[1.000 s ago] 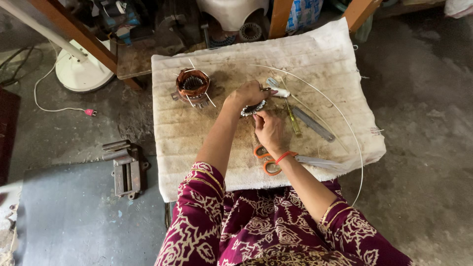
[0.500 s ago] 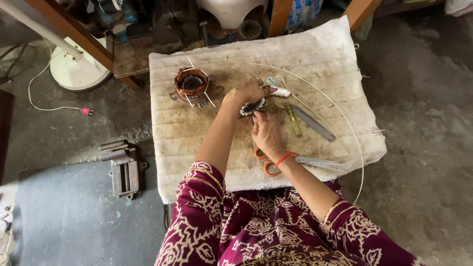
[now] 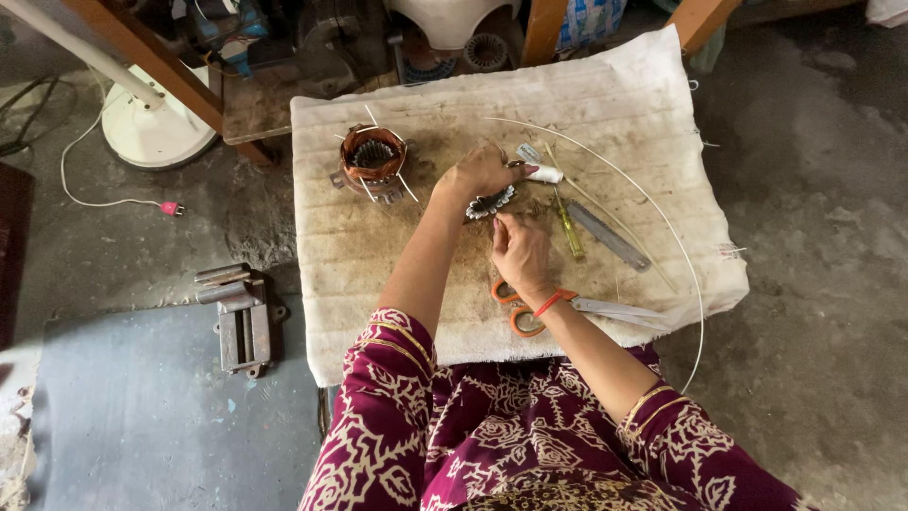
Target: The person sits on the floor and works on a motor stator, using a screwdriver to adjust internal components and a pair of scissors to trim wires. The person handles the stator and tools directly on a cloth-covered table.
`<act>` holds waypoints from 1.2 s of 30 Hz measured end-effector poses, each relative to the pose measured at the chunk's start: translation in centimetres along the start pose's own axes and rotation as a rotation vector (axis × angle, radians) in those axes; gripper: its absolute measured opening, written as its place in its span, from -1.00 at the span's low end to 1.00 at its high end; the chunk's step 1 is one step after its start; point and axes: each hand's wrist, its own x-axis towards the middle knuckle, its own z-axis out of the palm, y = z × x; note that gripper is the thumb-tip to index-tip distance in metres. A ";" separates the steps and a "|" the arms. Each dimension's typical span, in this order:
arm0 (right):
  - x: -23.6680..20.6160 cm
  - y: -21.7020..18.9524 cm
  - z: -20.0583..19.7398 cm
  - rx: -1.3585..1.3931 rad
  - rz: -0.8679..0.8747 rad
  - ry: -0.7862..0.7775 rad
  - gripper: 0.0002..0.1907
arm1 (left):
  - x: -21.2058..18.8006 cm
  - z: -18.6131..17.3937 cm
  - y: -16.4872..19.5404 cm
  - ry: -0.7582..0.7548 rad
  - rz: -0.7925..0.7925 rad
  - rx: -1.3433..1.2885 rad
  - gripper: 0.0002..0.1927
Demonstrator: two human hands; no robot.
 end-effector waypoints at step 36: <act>-0.2 -0.9 0.0 -0.162 -0.190 0.037 -0.73 | -0.5 -0.1 0.6 0.000 -0.060 0.030 0.04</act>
